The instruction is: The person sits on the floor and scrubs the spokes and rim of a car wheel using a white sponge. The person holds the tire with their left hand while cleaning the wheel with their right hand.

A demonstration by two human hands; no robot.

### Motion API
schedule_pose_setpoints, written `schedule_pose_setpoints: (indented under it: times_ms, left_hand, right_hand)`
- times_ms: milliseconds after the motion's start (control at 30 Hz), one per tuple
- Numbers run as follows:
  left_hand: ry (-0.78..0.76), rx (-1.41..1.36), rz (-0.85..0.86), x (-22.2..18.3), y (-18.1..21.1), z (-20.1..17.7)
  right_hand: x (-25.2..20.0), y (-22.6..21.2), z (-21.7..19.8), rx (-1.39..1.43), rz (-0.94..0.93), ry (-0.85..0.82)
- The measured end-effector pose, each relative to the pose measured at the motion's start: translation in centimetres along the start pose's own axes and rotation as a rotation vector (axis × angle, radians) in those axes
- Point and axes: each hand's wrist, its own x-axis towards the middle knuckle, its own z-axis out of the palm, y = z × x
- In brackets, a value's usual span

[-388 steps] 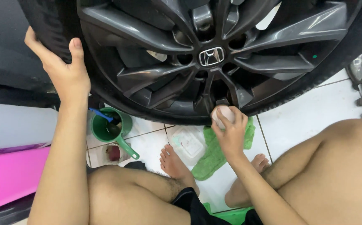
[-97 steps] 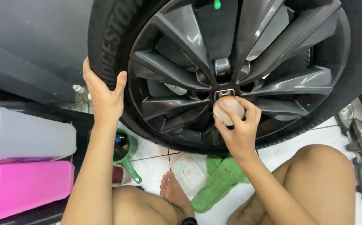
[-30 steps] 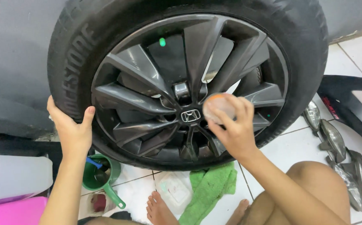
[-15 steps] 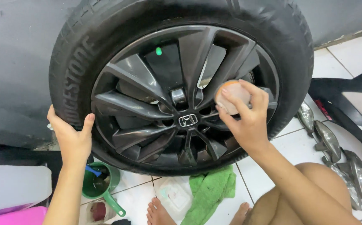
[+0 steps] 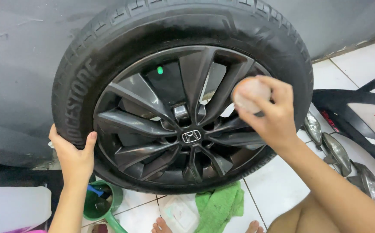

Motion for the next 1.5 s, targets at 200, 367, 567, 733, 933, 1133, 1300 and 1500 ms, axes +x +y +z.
schedule_pose_setpoints:
  times_ms: [200,367,567,733,933,1133,1300,1500]
  left_hand:
    - [-0.02,-0.009,-0.1,-0.3,2.5,-0.3]
    - [-0.007,0.015,-0.034,-0.4,0.9,-0.2]
    - [-0.035,0.004,-0.156,-0.4,3.0,-0.4]
    - [-0.03,-0.003,-0.158,-0.1,3.1,-0.2]
    - [-0.018,0.002,-0.114,-0.4,2.2,-0.3]
    - [-0.037,0.003,-0.111,-0.4,1.8,-0.3]
    - [-0.02,0.016,-0.097,-0.3,1.8,-0.3]
    - [-0.026,0.022,-0.149,-0.2,2.6,-0.3]
  right_hand:
    - [-0.3,-0.4,0.9,-0.005,-0.128,-0.03]
    - [0.6,-0.5,0.7,0.018,0.04,0.065]
    - [0.1,0.1,0.9,-0.002,0.017,0.092]
    - [-0.7,0.1,1.5,0.077,0.064,0.087]
    - [-1.2,-0.2,1.1,-0.068,0.073,0.086]
    - [-0.8,-0.3,1.2,-0.04,0.12,0.136]
    - [-1.0,-0.4,1.5,0.005,-0.11,0.01]
    - [1.7,-0.6,1.3,-0.079,-0.141,0.094]
